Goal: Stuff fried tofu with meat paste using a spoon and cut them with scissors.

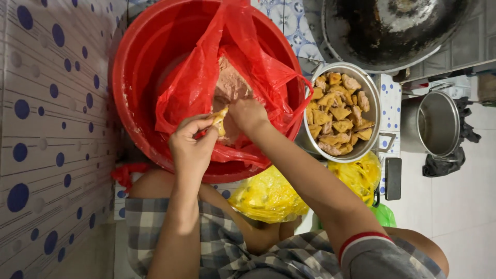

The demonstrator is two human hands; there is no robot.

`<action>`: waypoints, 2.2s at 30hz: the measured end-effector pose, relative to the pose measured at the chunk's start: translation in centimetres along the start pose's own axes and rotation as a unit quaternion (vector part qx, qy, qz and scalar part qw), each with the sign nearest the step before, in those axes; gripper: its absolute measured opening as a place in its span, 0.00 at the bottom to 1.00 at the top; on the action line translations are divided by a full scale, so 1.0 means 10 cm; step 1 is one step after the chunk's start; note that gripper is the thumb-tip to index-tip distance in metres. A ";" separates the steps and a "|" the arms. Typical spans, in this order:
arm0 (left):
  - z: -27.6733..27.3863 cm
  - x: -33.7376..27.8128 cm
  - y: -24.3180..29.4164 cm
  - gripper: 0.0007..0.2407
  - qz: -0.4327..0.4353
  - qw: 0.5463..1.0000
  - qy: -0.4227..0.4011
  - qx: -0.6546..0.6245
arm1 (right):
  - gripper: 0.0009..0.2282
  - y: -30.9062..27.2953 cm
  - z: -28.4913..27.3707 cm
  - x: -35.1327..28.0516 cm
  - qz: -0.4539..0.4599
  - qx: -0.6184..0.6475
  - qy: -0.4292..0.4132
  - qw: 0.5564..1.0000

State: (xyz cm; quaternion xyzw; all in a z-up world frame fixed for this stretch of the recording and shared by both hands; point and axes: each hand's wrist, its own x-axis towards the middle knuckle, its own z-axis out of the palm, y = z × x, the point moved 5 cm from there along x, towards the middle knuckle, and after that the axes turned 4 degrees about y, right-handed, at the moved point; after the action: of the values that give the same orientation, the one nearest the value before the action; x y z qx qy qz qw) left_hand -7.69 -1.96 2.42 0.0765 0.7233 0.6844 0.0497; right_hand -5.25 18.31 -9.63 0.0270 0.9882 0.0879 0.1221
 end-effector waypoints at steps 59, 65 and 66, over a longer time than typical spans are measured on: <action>0.28 -0.18 -0.28 0.02 -0.410 0.817 -0.072 -0.398 | 0.25 -0.29 -0.72 -2.04 0.139 0.323 0.304 0.886; 0.34 -0.20 -0.38 0.02 -0.447 0.763 -0.070 -0.461 | 0.25 -0.27 -0.65 -2.14 0.146 0.291 0.303 0.896; 0.35 -0.20 -0.41 0.02 -0.452 0.748 -0.059 -0.482 | 0.25 -0.26 -0.67 -2.16 0.145 0.286 0.304 0.897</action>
State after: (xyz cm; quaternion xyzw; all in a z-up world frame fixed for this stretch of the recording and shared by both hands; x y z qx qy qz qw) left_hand -5.27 0.95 -1.90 -0.2536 0.2431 0.8336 0.4262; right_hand 13.93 13.02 1.40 0.1761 0.9448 -0.1782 -0.2111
